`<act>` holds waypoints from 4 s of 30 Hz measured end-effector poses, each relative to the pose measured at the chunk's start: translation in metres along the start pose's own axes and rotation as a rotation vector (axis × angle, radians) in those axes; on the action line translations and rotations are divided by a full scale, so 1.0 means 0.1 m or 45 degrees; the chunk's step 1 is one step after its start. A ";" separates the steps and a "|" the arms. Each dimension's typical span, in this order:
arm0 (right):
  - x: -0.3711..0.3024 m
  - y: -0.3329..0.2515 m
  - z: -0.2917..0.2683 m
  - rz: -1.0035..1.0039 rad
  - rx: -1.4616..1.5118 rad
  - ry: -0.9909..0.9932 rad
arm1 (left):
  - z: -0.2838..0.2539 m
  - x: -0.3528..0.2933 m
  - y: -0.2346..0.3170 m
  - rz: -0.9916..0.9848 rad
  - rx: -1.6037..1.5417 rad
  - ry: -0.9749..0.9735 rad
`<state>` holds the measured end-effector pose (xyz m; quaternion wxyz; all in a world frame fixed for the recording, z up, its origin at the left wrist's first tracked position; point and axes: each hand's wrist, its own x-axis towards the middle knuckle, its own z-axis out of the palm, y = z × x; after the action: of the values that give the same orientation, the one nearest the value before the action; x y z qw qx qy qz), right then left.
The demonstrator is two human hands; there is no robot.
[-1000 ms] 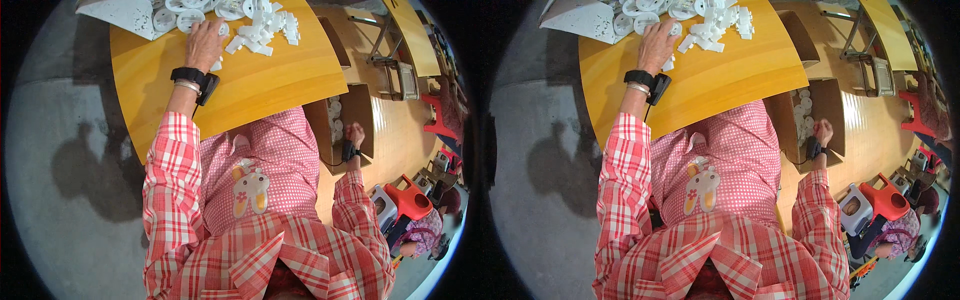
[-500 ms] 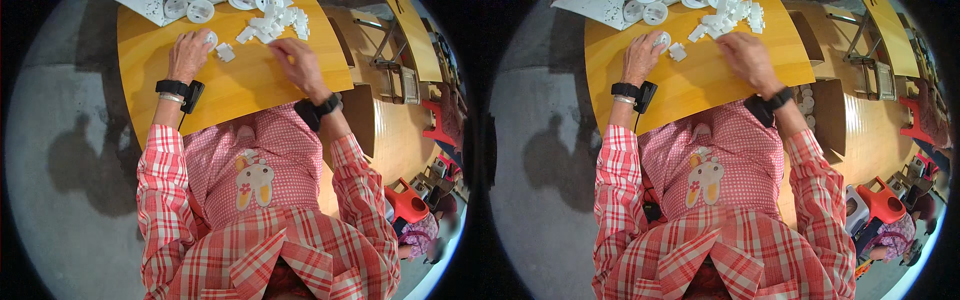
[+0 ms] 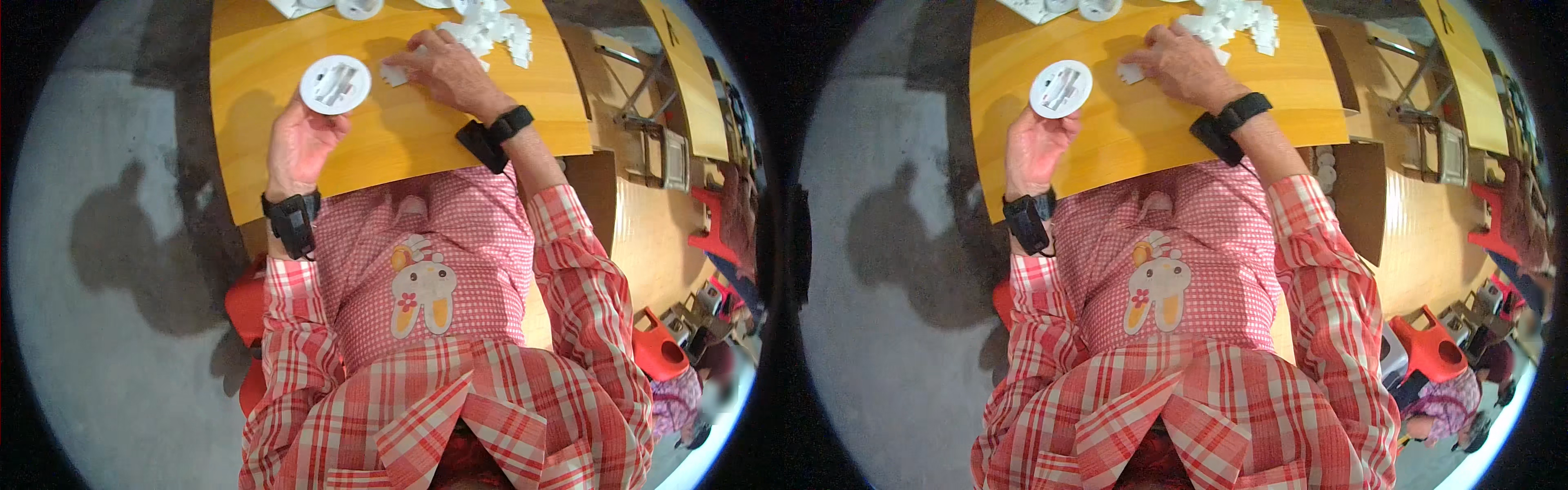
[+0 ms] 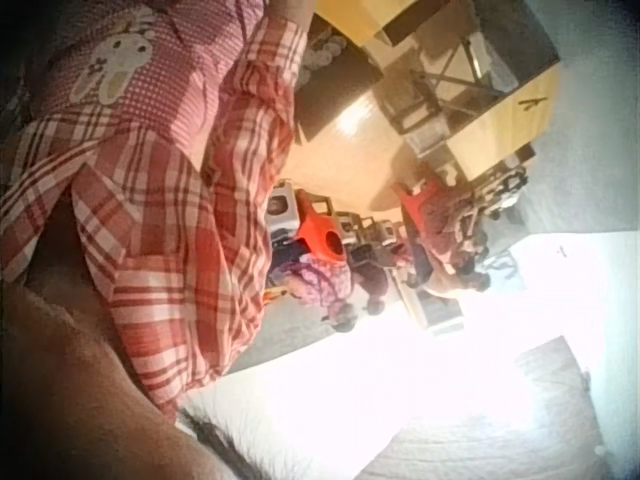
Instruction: Assembling small white plastic components by hand at a workbench and placing them into a box.
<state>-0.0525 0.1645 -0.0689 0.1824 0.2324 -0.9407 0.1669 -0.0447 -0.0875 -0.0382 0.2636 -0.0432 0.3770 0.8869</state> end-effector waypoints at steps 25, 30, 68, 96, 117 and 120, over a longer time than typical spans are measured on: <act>-0.16 -0.15 -0.07 -0.091 -0.096 0.001 | 0.34 -0.30 -0.21 0.100 -0.078 -0.449; -0.16 -0.15 -0.05 -0.106 -0.041 0.004 | 0.28 -0.28 -0.23 -0.136 -0.454 -0.381; -0.18 -0.42 -0.57 0.423 1.109 -0.123 | 0.45 -0.35 -0.33 0.000 -0.064 -0.121; -0.37 -0.50 -0.56 0.707 1.327 -0.018 | 0.52 -0.35 -0.50 0.016 0.004 -0.106; -0.44 -0.53 -0.63 0.507 1.080 0.079 | 0.53 -0.45 -0.46 0.020 -0.039 -0.142; -0.45 -0.55 -0.63 0.524 1.113 0.091 | 0.54 -0.48 -0.46 0.032 -0.033 -0.131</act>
<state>0.0287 0.1606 -0.0202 0.0629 0.0904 -0.8021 0.5869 0.0264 -0.0441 -0.0161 0.2708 0.0039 0.3520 0.8960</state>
